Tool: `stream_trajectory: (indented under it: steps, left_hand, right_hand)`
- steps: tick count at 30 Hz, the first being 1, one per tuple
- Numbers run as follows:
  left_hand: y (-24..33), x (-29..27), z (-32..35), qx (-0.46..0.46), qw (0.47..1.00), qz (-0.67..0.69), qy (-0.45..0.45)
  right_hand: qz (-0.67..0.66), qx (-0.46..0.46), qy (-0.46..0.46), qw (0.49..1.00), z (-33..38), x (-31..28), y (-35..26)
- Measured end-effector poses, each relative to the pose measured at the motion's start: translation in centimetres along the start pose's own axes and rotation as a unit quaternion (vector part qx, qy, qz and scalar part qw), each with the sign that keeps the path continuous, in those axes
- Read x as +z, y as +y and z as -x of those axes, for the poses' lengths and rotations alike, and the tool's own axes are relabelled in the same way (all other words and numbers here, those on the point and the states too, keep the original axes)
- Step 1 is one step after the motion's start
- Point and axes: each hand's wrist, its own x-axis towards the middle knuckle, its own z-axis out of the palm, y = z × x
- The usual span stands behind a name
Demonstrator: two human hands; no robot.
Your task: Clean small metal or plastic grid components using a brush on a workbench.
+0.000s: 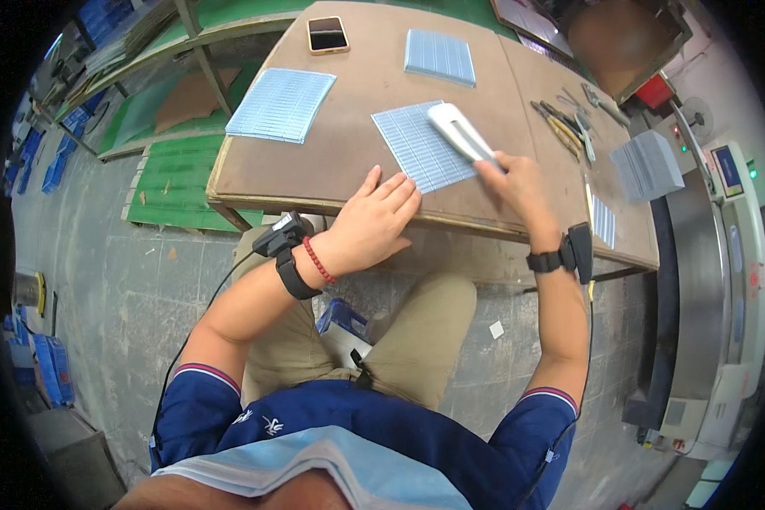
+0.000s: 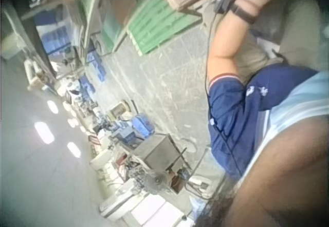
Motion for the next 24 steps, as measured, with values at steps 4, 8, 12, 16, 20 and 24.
stream_trajectory:
  steps: [4,8,12,16,20,24]
  left_hand:
    - [0.1,0.6,-0.2,0.012,1.000,0.001,0.004]
    - [-0.1,0.2,0.1,0.005,1.000,-0.008,-0.013]
    - [0.2,-0.1,0.1,-0.001,1.000,-0.005,-0.019]
    - [0.2,0.8,-0.5,0.016,1.000,-0.001,-0.002]
    - [-0.2,0.5,0.2,-0.002,1.000,-0.001,-0.012]
    - [-0.1,-0.2,0.1,-0.006,1.000,-0.005,-0.022]
  right_hand:
    - [0.044,0.063,0.048,0.996,-3.0,0.3,4.2]
    - [0.008,-0.170,0.046,0.984,-0.6,3.3,-1.7]
    - [-0.050,-0.053,-0.025,0.997,-3.6,2.3,-1.2]
    - [0.056,0.019,0.069,0.996,-7.7,1.7,5.8]
    - [0.029,-0.101,0.055,0.993,-4.5,4.2,-1.0]
    - [-0.055,-0.062,-0.019,0.996,-3.1,3.4,-3.3]
